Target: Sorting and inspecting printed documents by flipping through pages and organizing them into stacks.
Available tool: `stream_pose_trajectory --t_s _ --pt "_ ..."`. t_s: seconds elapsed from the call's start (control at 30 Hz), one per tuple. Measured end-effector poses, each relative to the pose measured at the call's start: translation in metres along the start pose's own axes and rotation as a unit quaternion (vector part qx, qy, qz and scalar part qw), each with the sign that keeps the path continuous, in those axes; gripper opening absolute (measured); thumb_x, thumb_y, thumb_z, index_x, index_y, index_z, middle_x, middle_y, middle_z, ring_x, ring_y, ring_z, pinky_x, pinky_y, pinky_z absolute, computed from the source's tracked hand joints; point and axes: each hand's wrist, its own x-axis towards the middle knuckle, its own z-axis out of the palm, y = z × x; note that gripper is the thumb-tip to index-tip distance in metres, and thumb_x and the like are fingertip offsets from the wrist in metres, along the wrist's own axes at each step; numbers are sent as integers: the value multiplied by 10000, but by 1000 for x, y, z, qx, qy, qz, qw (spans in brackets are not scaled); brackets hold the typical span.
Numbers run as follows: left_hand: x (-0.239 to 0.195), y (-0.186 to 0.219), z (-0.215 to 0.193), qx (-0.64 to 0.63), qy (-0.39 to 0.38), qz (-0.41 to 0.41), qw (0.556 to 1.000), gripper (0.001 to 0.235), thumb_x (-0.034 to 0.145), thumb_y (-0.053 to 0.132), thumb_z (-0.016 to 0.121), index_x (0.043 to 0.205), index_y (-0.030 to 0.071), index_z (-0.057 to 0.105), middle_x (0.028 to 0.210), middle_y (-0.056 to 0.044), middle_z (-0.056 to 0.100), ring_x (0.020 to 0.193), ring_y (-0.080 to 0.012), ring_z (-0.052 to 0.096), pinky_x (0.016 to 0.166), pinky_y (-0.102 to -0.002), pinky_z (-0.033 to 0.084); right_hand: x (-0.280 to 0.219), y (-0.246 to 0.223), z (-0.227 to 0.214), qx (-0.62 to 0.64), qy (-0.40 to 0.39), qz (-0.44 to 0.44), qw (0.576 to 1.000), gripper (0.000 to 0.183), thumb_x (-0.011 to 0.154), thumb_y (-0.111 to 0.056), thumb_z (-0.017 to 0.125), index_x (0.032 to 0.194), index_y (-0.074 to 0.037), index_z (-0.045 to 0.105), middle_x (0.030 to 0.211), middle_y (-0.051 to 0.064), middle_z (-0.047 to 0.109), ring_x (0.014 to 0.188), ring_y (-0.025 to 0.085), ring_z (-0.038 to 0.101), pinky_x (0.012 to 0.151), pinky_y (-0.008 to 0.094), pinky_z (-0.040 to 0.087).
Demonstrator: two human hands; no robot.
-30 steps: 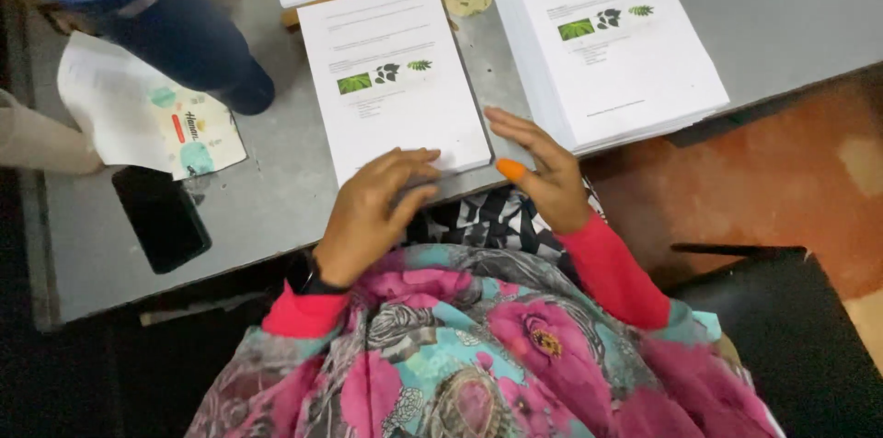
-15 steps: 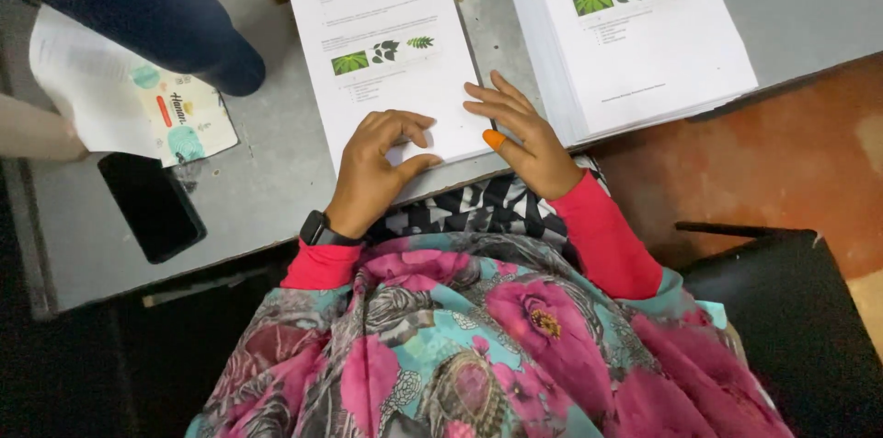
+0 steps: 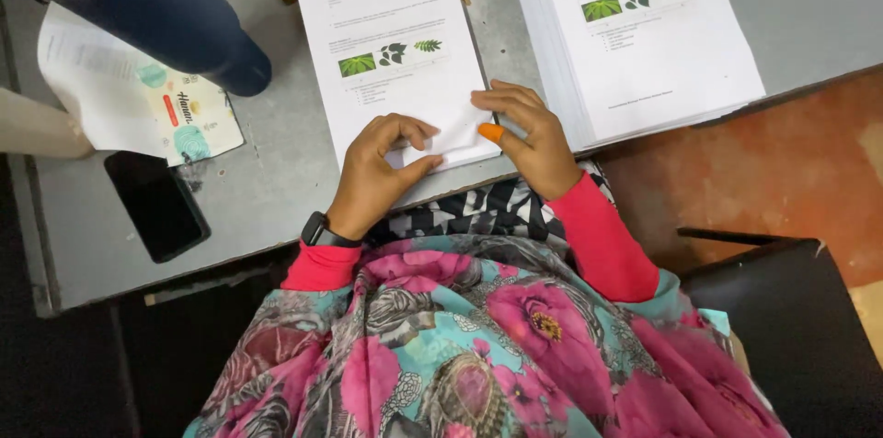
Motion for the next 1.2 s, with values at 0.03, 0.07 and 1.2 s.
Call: stream_pose_trajectory --t_s 0.03,0.07,1.2 --pt "0 1 0 0 1 1 1000 265 747 98 832 816 102 577 955 -71 712 905 -285 645 814 -361 501 0 -8 -2 -1 0 -2 1000 274 909 -33 659 1182 -63 668 1210 104 648 1259 338 512 1096 466 337" --pt "1 2 0 -15 3 -16 1000 243 781 84 799 832 99 562 957 -80 710 900 -281 648 816 -368 501 1 -16 -4 31 19 15 999 322 924 -27 633 1245 -50 621 1258 114 618 1283 325 490 1103 456 336" --pt "-4 -21 -4 -46 21 -87 995 122 981 116 563 997 67 452 1002 -217 619 976 -370 638 880 -484 491 8 -154 -67 354 -528 -219 740 778 1062 -636 191 1352 50 416 1446 321 414 1410 502 432 1197 598 325"
